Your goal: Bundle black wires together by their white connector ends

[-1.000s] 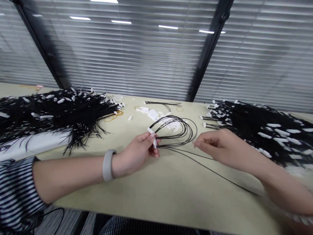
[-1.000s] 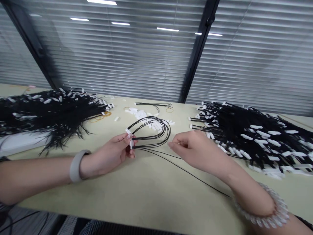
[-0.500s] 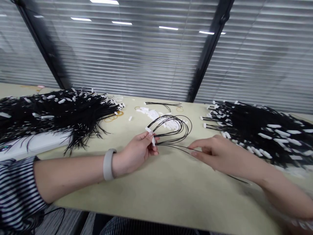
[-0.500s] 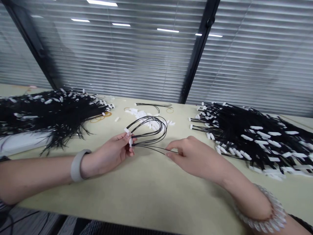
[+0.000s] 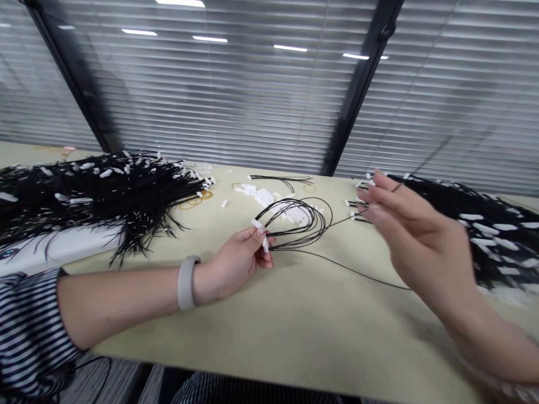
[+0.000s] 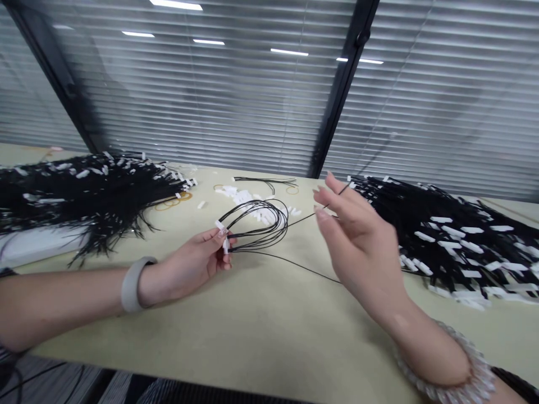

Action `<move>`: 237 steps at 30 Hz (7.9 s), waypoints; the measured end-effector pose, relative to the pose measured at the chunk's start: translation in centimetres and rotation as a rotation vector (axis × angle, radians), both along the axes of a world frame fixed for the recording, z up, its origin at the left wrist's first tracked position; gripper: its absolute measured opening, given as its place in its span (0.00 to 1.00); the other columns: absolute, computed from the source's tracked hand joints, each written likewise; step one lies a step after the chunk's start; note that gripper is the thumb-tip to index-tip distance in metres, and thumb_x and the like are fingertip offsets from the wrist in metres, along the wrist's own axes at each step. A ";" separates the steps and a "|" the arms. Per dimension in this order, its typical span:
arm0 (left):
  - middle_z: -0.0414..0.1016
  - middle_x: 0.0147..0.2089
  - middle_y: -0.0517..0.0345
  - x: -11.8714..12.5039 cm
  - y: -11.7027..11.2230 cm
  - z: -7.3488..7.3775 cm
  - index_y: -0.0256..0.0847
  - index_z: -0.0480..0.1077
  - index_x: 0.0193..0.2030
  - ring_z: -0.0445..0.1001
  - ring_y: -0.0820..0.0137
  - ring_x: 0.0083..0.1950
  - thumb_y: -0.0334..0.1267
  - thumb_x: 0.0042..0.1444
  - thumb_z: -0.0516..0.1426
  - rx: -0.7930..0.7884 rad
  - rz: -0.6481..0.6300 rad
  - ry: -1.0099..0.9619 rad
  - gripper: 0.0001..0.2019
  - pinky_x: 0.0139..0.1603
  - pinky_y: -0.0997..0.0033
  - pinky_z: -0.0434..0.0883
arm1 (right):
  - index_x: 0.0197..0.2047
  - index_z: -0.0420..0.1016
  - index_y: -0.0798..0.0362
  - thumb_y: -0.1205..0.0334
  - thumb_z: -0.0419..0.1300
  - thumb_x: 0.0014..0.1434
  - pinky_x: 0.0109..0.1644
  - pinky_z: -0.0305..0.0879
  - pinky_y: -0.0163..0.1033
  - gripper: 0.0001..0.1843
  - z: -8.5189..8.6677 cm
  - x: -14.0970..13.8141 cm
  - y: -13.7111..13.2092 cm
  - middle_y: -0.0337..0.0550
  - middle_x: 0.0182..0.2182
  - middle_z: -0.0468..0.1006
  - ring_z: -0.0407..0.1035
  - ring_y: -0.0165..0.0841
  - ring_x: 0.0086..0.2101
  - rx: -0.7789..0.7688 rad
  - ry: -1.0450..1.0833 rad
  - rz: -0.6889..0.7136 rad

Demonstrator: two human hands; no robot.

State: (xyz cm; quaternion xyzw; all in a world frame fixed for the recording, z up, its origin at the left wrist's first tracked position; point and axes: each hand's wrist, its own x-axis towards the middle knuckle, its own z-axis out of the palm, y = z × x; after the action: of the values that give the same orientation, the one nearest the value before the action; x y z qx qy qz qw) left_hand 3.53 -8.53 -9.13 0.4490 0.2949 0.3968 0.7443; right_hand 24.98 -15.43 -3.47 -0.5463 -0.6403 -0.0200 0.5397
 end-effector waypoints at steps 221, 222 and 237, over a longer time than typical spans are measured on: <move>0.64 0.28 0.62 -0.5 -0.8 -0.7 0.37 0.64 0.34 0.68 0.76 0.27 0.45 0.60 0.45 0.586 -0.212 0.358 0.14 0.30 0.72 0.70 | 0.33 0.67 0.51 0.68 0.54 0.57 0.23 0.55 0.27 0.03 -1.2 -2.3 -1.6 0.31 0.19 0.69 0.60 0.20 0.19 -0.034 -0.546 0.185; 0.63 0.28 0.62 -0.5 -0.9 -0.6 0.36 0.64 0.34 0.68 0.76 0.27 0.45 0.60 0.45 0.606 -0.216 0.351 0.14 0.30 0.73 0.70 | 0.31 0.66 0.52 0.68 0.53 0.57 0.22 0.53 0.27 0.04 -1.2 -2.4 -1.5 0.31 0.18 0.67 0.59 0.19 0.18 -0.059 -0.563 0.186; 0.66 0.27 0.60 -1.1 -1.6 0.2 0.38 0.63 0.31 0.69 0.75 0.28 0.37 0.61 0.44 0.863 -0.256 0.444 0.12 0.30 0.74 0.68 | 0.27 0.64 0.54 0.63 0.46 0.61 0.24 0.50 0.32 0.13 -1.6 -3.2 -1.5 0.34 0.17 0.63 0.55 0.22 0.18 -0.263 -0.603 0.182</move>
State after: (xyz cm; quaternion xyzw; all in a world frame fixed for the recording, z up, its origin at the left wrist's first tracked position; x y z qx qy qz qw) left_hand 2.47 -10.15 -8.88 0.8221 0.1978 0.2831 0.4527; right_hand 21.77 -16.94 -5.03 -0.5212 -0.8143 -0.0496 0.2505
